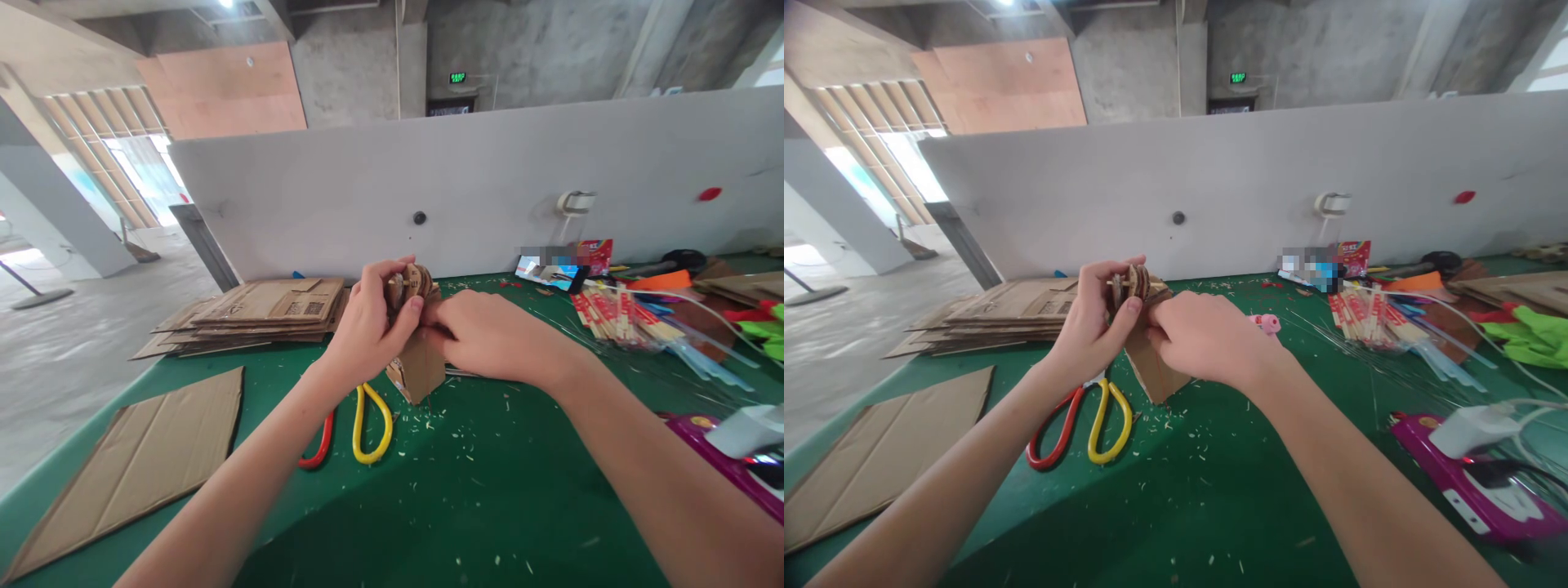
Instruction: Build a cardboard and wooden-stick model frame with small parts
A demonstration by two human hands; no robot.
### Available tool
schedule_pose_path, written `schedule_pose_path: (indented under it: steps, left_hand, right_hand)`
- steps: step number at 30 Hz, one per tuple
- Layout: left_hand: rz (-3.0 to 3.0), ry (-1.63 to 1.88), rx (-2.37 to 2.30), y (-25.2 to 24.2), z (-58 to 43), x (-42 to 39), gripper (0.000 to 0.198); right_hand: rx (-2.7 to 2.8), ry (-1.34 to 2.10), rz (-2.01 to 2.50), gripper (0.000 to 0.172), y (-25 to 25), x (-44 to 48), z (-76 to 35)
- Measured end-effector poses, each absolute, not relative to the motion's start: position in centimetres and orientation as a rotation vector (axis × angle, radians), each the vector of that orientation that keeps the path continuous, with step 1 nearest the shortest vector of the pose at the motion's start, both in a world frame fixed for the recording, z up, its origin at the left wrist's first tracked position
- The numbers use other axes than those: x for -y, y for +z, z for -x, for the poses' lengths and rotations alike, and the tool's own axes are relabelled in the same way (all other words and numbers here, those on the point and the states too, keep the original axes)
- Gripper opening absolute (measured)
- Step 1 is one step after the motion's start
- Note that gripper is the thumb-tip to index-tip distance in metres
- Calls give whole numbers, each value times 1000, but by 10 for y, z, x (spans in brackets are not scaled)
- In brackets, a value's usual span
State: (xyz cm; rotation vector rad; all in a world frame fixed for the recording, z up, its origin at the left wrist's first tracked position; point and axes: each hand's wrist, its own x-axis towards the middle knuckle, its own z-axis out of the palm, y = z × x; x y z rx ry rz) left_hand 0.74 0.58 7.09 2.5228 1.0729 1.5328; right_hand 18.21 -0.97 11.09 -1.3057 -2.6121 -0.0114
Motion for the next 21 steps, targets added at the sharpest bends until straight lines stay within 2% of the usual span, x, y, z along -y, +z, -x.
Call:
schedule_pose_path:
  steps: [6,12,21]
  left_hand:
    - [-2607,1620,-1032,71,-3,-5,29]
    - [-2593,1856,-1231,74,-2,-5,23]
    - [-2564,1792,-1337,88,1,5,16]
  right_hand:
    - [2590,-3,1319,27,113,9,-183]
    - [2585,-16,1328,29,115,10,-185]
    - [2630,167,1208,31,116,12,-188]
